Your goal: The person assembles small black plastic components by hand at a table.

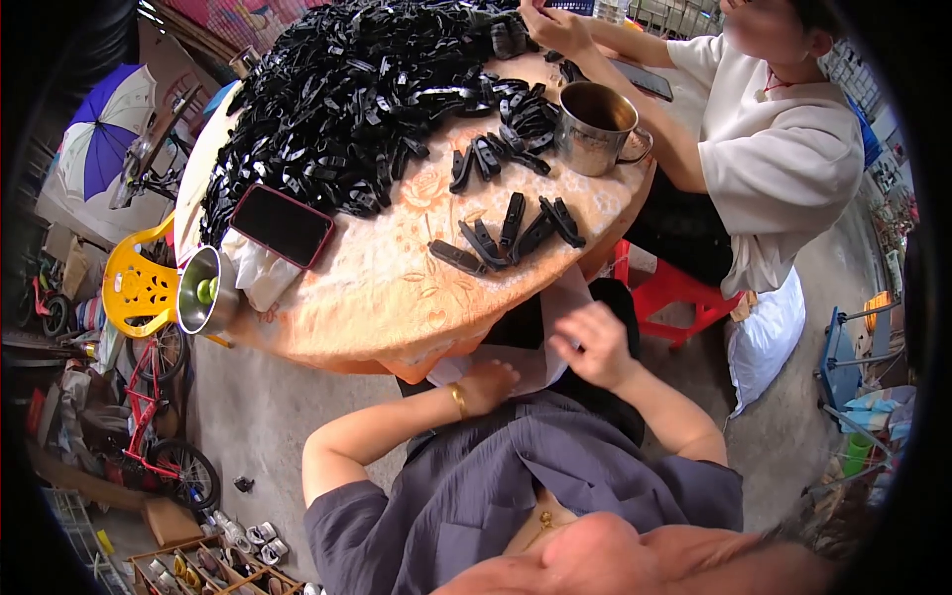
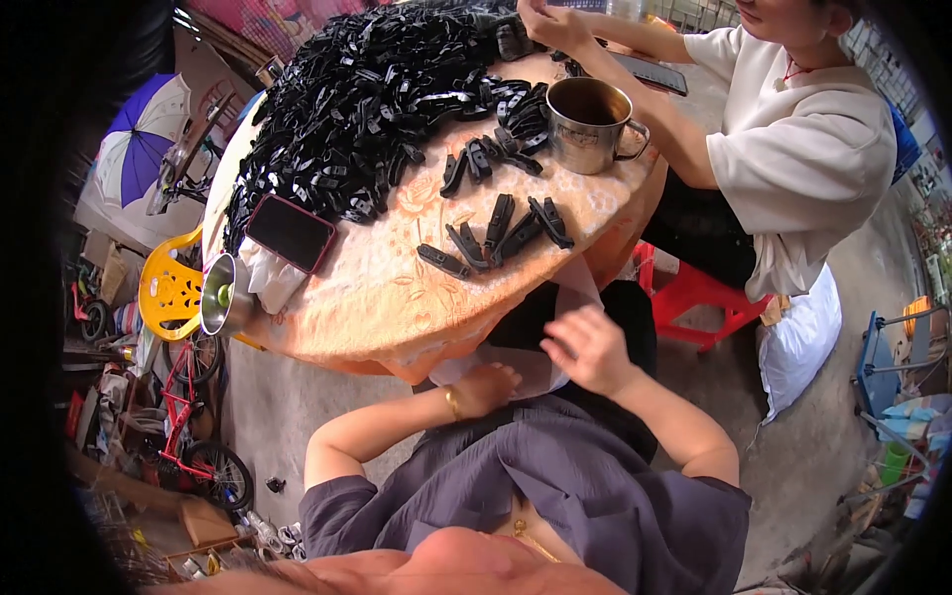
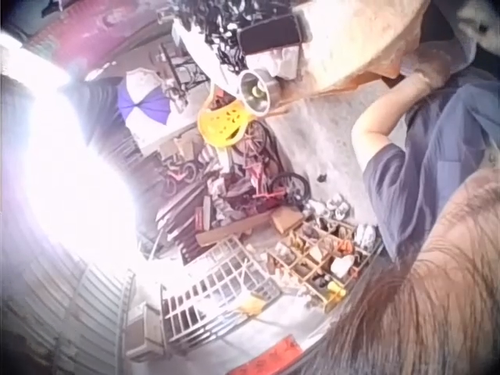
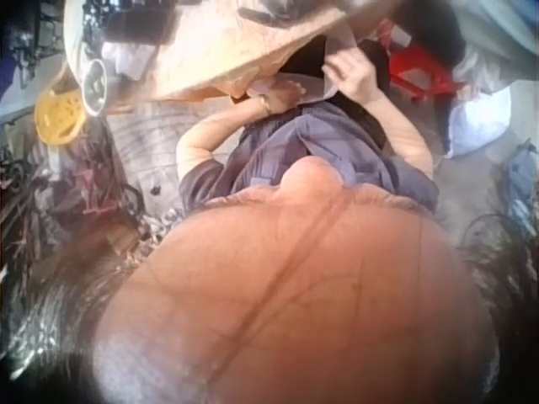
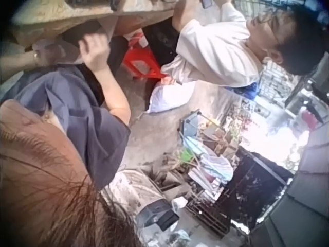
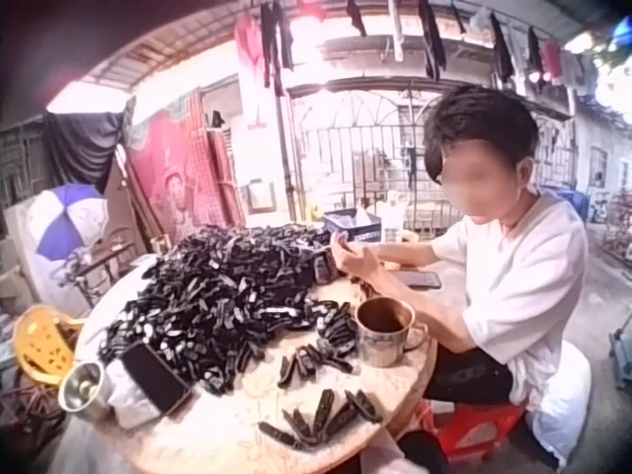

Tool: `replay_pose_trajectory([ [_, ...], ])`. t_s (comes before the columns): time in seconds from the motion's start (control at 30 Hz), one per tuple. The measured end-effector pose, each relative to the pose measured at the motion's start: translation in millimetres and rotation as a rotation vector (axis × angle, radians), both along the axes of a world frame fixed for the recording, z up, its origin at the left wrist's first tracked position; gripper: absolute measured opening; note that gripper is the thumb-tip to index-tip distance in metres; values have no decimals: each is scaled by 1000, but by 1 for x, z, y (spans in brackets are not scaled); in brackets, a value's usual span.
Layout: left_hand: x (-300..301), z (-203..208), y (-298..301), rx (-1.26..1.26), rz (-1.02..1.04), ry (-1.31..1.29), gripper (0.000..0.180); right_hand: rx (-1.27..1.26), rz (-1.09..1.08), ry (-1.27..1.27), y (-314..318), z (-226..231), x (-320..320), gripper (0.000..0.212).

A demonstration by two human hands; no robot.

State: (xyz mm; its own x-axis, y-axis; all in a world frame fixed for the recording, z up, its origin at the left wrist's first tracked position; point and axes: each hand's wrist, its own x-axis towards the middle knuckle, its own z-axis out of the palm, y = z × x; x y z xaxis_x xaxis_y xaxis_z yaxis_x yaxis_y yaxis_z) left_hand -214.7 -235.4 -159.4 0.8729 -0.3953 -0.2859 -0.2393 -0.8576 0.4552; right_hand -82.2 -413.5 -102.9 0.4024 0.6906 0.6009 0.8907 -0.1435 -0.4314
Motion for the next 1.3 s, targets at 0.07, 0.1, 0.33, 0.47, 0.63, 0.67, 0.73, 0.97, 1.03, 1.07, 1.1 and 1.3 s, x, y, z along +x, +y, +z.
replay_pose_trajectory([
  [0.07, 9, 62, -13, -191, -56, -166, 16, 166, -67, -201, 5, 33, 24, 32],
  [0.1, 17, 97, -14, -418, -47, -302, 13, 167, -102, -236, 11, 47, 33, 37],
  [0.33, 126, 169, 82, -90, 354, -930, 26, -198, -99, -127, 84, 70, 43, 69],
  [0.47, 166, 117, 130, 61, 346, -860, 35, -143, -111, -78, 101, 64, 37, 52],
  [0.63, 150, 132, 114, -196, 376, -574, 39, -72, -60, -72, 89, 63, 41, 38],
  [0.67, 144, 134, 111, -238, 366, -534, 40, -61, -43, -61, 88, 63, 41, 33],
  [0.73, 131, 136, 102, -274, 359, -523, 41, -58, -42, -76, 85, 62, 40, 31],
  [0.97, 81, 151, 75, -141, 257, -541, 79, -27, -18, -120, 77, 59, 39, 24],
  [1.03, 67, 153, 58, -127, 301, -579, 79, -11, 18, -110, 71, 58, 36, 25],
  [1.07, 64, 147, 56, -177, 306, -593, 80, -3, 29, -139, 68, 54, 32, 28],
  [1.1, 60, 142, 53, -146, 288, -596, 78, -1, 44, -160, 62, 53, 28, 28],
  [1.3, 25, 130, 19, 62, 161, -642, 69, 39, 157, -169, 23, 30, 6, 34],
])
